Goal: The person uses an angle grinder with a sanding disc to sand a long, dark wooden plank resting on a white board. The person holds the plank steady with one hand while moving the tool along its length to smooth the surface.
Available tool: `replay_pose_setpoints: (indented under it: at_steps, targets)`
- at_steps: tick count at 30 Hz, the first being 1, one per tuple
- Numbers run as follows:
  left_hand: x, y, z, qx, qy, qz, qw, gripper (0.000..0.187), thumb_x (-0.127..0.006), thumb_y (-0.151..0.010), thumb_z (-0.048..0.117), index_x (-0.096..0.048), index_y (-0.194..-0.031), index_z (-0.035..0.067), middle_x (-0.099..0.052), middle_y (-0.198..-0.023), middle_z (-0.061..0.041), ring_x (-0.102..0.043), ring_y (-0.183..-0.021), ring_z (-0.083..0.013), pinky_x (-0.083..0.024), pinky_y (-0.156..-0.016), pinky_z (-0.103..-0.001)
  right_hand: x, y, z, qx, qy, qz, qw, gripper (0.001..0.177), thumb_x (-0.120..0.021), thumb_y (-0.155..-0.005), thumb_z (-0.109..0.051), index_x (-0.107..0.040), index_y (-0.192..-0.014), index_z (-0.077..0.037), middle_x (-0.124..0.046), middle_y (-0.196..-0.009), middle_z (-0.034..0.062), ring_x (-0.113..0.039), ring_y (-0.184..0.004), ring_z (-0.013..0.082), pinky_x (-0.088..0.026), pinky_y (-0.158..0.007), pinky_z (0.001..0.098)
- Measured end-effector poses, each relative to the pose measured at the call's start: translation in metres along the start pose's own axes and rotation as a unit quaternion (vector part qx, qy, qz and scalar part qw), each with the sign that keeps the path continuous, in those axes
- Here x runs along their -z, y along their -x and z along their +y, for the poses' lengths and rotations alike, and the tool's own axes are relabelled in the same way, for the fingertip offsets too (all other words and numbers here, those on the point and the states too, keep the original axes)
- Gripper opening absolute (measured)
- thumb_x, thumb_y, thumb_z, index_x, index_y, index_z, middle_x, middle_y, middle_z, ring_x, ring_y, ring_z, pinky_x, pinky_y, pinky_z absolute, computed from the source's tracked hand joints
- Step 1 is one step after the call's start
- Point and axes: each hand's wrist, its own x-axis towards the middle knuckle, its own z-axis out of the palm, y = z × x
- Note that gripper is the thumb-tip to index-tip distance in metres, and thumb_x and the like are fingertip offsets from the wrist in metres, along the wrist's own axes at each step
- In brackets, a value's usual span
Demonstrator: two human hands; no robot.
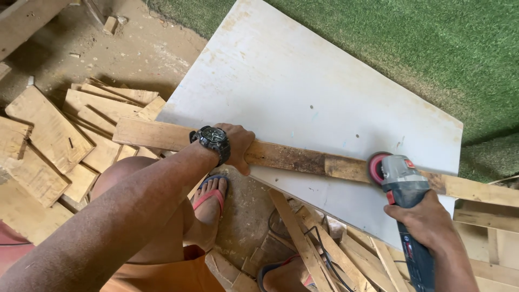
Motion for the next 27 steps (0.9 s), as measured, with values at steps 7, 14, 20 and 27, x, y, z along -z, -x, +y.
replay_pose_setpoints:
  at_steps: [7,14,20,27]
  targets:
    - [-0.003,-0.002,0.000,0.005,0.005,0.007,1.000,0.082,-0.086,-0.063,0.071,-0.061,-0.119,0.016,-0.072,-0.107,-0.008,-0.070,-0.096,-0.0324,-0.057,-0.082,-0.051,-0.023,0.029,-0.037,0.082,-0.001,-0.075,0.994,0.084,-0.078,-0.081,-0.026,-0.038,-0.153,-0.019,-0.054,-0.151,0.0124,-0.055,-0.137,0.0363,-0.040,-0.119,0.0602]
    - [-0.004,-0.001,-0.001,0.010,0.015,0.018,1.000,0.079,-0.084,-0.063,0.070,-0.061,-0.115,0.016,-0.072,-0.103,-0.007,-0.070,-0.090,-0.0321,-0.057,-0.077,-0.050,-0.012,0.024,-0.036,0.076,-0.024,-0.059,0.995,0.079,-0.081,-0.076,-0.025,-0.046,-0.147,-0.015,-0.060,-0.145,0.0113,-0.059,-0.129,0.0344,-0.044,-0.111,0.0507]
    - [-0.005,-0.001,-0.002,0.002,0.012,0.014,1.000,0.082,-0.086,-0.063,0.070,-0.060,-0.119,0.016,-0.071,-0.108,-0.009,-0.070,-0.096,-0.0338,-0.058,-0.080,-0.051,0.001,0.003,-0.014,0.023,-0.041,-0.006,0.999,0.078,-0.081,-0.076,-0.022,-0.049,-0.147,-0.012,-0.067,-0.135,0.0173,-0.063,-0.118,0.0385,-0.045,-0.098,0.0496]
    - [-0.005,-0.001,-0.002,-0.002,0.013,0.011,1.000,0.079,-0.086,-0.066,0.069,-0.060,-0.117,0.015,-0.071,-0.103,-0.008,-0.070,-0.089,-0.0316,-0.058,-0.076,-0.048,-0.010,0.032,-0.041,0.023,-0.040,-0.064,0.997,0.075,-0.076,-0.085,-0.019,-0.040,-0.151,-0.016,-0.061,-0.141,0.0183,-0.062,-0.123,0.0404,-0.047,-0.109,0.0594]
